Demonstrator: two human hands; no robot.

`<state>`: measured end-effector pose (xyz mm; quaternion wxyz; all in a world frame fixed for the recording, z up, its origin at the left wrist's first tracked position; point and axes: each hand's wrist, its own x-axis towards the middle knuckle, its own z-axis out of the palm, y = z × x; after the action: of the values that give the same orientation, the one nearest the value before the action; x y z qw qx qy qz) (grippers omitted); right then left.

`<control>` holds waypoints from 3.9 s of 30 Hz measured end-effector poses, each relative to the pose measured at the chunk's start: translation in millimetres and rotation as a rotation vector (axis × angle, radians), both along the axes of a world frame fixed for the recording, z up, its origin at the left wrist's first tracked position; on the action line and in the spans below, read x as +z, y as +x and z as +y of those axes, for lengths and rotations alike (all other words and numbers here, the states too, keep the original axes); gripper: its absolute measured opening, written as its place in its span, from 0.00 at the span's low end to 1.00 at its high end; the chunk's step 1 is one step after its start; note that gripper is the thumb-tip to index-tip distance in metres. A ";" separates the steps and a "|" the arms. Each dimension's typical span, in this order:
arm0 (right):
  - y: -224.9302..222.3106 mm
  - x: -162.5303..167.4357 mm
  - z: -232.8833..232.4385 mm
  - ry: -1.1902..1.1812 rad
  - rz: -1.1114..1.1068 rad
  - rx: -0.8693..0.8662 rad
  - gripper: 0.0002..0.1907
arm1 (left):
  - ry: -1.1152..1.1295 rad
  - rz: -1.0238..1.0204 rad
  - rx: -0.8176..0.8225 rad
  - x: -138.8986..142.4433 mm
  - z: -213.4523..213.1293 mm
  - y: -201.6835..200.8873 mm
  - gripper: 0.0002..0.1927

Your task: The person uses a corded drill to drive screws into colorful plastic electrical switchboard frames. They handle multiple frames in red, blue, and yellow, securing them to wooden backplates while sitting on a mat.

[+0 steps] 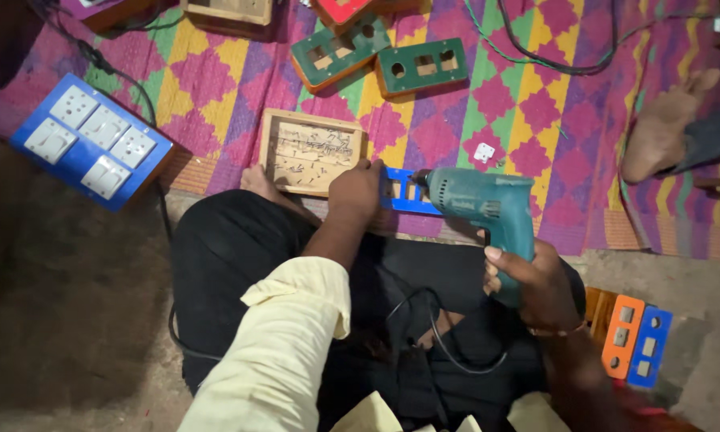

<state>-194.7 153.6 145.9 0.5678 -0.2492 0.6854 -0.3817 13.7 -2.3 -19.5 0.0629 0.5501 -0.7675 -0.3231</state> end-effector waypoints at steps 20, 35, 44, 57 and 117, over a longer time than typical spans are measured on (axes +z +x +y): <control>32.1 6.9 -43.0 0.030 0.096 0.130 0.18 | 0.052 0.049 0.127 -25.0 -6.5 4.4 0.12; 28.0 29.6 -101.0 0.333 0.508 0.594 0.16 | 0.060 0.011 0.102 -12.3 -9.1 6.5 0.13; 28.2 36.5 -160.1 0.554 0.806 0.767 0.11 | 0.070 0.054 0.120 -3.9 -6.8 14.1 0.14; 42.4 45.0 -186.9 0.626 0.751 0.675 0.16 | 0.111 0.006 0.106 2.5 -12.8 11.6 0.16; 0.0 46.7 -121.2 0.404 0.609 0.631 0.16 | 0.042 0.006 0.059 4.2 -5.9 7.5 0.13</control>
<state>-194.7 32.4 192.6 0.4664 -0.4301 0.7719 0.0404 21.2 -8.2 -15.3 0.0633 0.5725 -0.7439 -0.3388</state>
